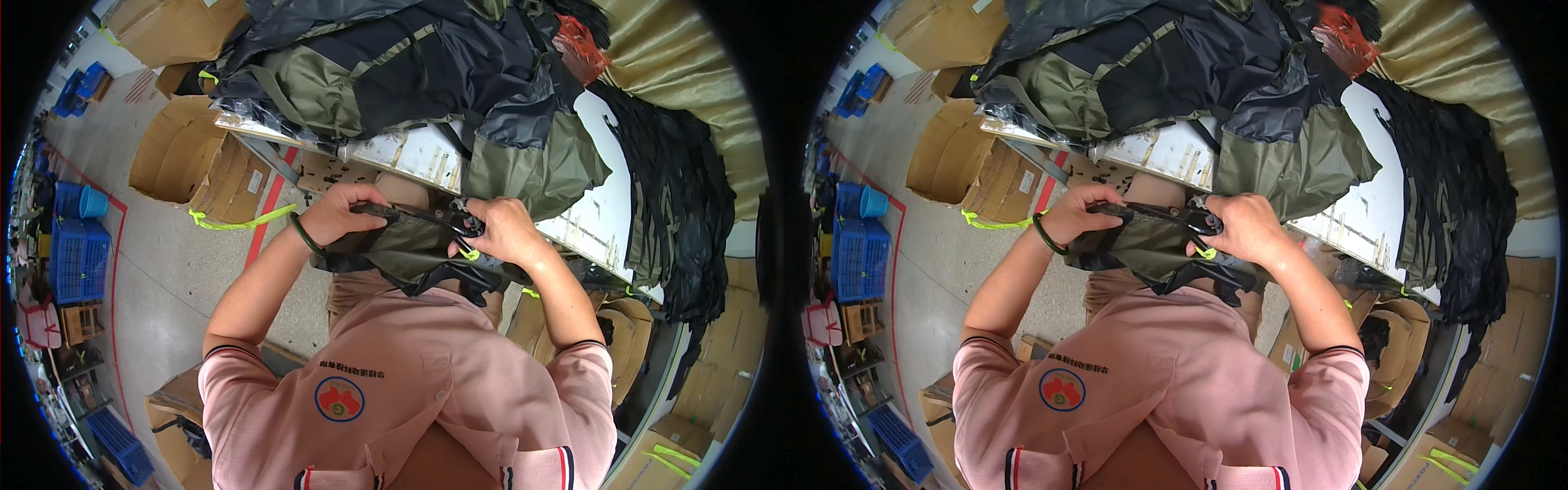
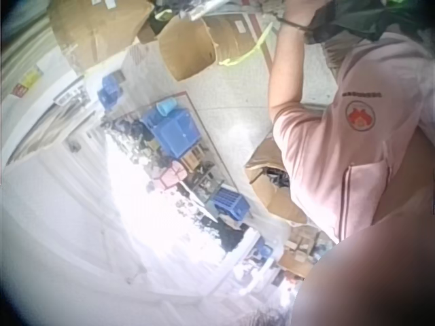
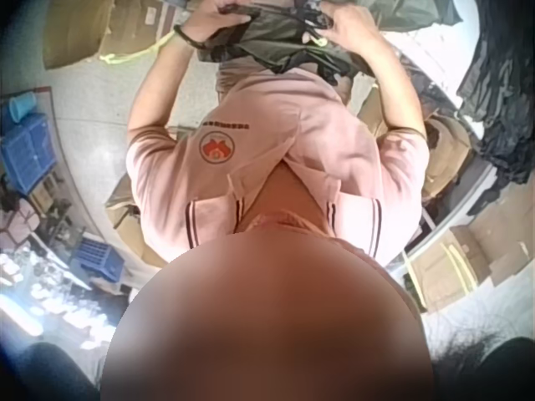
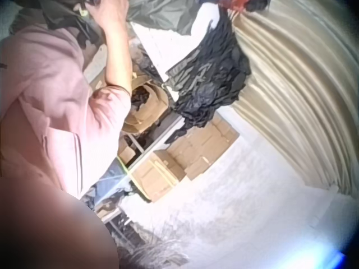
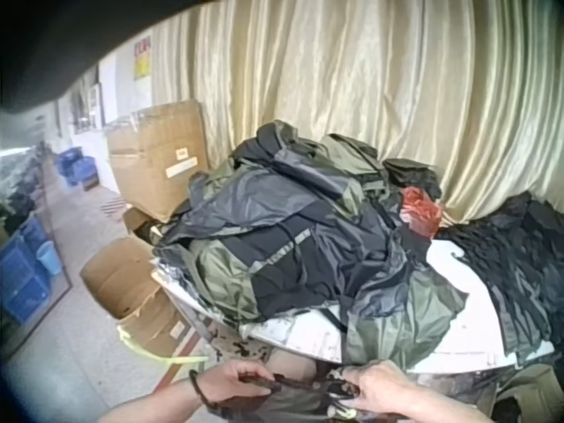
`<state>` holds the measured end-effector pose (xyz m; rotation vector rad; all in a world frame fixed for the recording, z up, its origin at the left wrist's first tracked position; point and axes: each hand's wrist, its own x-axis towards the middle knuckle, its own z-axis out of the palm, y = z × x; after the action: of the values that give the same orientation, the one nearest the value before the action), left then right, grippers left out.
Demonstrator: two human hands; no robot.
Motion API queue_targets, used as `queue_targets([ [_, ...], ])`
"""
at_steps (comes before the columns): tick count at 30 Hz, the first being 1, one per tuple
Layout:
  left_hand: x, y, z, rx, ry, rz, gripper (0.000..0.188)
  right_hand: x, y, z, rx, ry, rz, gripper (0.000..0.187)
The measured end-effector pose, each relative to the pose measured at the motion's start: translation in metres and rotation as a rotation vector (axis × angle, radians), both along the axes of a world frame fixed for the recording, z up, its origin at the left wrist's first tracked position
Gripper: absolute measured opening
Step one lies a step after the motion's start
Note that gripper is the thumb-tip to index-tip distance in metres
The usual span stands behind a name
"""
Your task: Trimming excess material from synthetic fabric outdoor gear using scissors.
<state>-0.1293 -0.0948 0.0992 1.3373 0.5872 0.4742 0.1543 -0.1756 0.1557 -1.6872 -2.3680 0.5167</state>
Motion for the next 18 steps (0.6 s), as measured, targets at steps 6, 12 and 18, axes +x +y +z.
queue_targets([
  [6, -0.014, 0.027, -0.004, -0.077, -0.059, 0.464, 0.025, 0.02, -0.052, -0.024, -0.25, 0.247, -0.4, 0.044],
  [12, 0.016, 0.004, -0.006, 1.316, 0.31, 0.344, 0.033, 0.026, -0.118, -0.132, -0.227, 0.23, -0.594, 0.041],
  [18, 0.02, -0.044, -0.08, 1.244, 0.382, -0.309, 0.032, 0.043, -0.142, -0.116, -0.331, 0.837, -0.595, 0.037],
])
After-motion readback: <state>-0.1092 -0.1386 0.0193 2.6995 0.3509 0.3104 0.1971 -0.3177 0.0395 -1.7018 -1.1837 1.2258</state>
